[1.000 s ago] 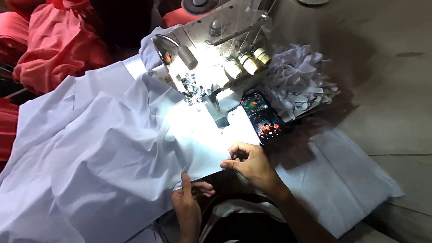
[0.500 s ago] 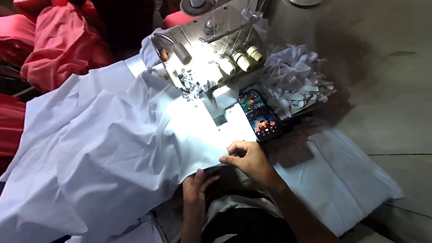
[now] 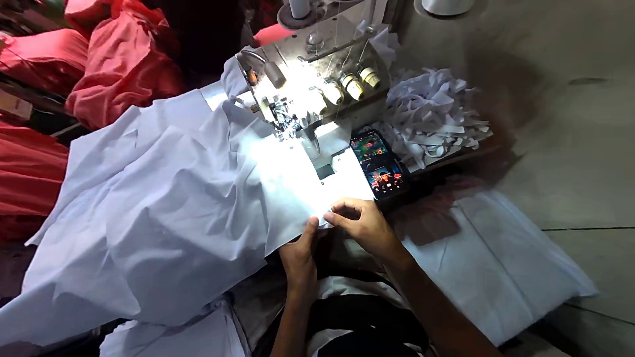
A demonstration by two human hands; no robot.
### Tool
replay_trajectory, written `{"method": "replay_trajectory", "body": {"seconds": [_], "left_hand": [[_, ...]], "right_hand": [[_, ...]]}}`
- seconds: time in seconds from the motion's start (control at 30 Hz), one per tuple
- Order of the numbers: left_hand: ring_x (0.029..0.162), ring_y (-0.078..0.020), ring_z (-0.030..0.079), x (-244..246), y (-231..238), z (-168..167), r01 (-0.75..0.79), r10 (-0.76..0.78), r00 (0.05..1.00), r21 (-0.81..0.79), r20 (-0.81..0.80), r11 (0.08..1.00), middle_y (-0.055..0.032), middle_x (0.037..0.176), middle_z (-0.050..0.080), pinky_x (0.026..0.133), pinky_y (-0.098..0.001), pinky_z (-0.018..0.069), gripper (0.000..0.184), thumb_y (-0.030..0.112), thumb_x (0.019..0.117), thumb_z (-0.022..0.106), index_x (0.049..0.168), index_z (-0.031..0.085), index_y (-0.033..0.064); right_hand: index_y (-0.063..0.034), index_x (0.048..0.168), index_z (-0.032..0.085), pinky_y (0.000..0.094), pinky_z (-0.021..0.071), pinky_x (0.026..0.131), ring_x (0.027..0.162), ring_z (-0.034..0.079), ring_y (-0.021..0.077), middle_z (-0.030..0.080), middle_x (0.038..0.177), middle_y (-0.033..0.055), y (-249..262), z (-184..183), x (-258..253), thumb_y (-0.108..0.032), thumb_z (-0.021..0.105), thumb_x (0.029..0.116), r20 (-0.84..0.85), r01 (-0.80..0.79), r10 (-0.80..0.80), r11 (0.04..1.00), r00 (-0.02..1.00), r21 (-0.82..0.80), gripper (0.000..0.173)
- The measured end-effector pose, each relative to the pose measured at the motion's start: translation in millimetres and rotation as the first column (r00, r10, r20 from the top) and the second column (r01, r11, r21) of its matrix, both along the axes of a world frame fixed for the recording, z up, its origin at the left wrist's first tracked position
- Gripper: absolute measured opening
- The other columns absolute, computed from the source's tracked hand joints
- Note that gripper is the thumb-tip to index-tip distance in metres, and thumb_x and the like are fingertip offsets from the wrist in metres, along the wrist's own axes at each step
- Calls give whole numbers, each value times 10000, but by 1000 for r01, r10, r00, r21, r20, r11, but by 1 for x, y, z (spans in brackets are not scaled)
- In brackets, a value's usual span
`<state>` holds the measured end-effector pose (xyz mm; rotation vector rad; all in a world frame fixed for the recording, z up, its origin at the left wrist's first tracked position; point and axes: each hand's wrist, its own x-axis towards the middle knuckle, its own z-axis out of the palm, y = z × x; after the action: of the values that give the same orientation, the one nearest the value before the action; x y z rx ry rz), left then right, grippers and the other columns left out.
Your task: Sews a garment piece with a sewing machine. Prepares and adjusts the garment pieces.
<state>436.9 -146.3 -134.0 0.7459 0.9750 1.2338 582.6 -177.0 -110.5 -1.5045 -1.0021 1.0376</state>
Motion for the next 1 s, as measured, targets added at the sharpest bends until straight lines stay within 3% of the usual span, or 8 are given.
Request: {"method": "replay_trajectory", "body": {"seconds": [0.3,0.43,0.57,0.7,0.77,0.87,0.93,1.0], "left_hand": [[983,-263,739,-20,5,3,99,-33,938,-177,345,979,-166,1077,729,893,-446,623,307,96,958,673,1219,573,-32],[987,-164,734,-31,13,16,-74,103,956,-117,273,990,-70,1061,745,877,-362,621,220,165,1041,531,1209,624,58],[965,-82,737,-51,7,18,-230,237,948,-54,211,972,22,1009,770,862,-279,621,204,224,1068,506,1117,687,146],[970,-163,749,-60,-3,3,-133,163,956,-133,243,982,-51,1047,764,874,-356,630,243,257,1060,542,1186,646,78],[975,-244,754,-64,-8,-2,57,-28,970,-114,241,992,-121,1066,759,882,-416,629,312,307,1017,619,1190,631,47],[890,-217,752,-74,-7,7,499,-486,863,84,-137,863,-118,1034,757,786,-354,637,352,333,1023,604,1146,675,11],[779,-134,734,-74,-6,24,558,-416,795,261,-442,788,-39,916,750,702,-283,639,217,247,1038,601,1063,701,56],[810,-66,695,-71,2,35,549,-175,743,440,-646,711,21,935,727,721,-236,611,162,229,1033,610,1071,704,103]], "right_hand": [[-66,919,759,193,590,703,733,694,25,739,811,-14,-3,-1,-3,-172,777,898,7,67,-67,996,998,50,109],[-59,914,760,194,601,713,751,704,36,745,824,-6,-5,1,-4,-134,780,889,1,66,-67,992,998,111,82],[-67,919,758,189,595,702,747,698,33,740,823,-14,-7,3,-5,-146,769,894,20,43,-46,993,999,109,84],[-78,907,753,187,589,674,722,691,31,736,804,-24,-4,1,-3,-155,770,892,40,39,-43,995,998,92,80],[-84,902,755,191,589,671,719,691,35,735,803,-23,-3,0,-2,-159,773,886,50,39,-43,996,998,80,79],[-83,897,757,192,589,676,726,691,38,737,810,-21,-3,1,-3,-159,775,882,51,37,-41,997,998,73,80],[-82,900,759,189,589,678,731,692,40,738,814,-20,-3,2,-3,-155,780,884,48,34,-38,996,998,79,77],[-81,897,759,189,586,675,729,689,39,735,810,-20,-3,1,-3,-150,787,879,40,35,-38,996,998,86,77]]}}
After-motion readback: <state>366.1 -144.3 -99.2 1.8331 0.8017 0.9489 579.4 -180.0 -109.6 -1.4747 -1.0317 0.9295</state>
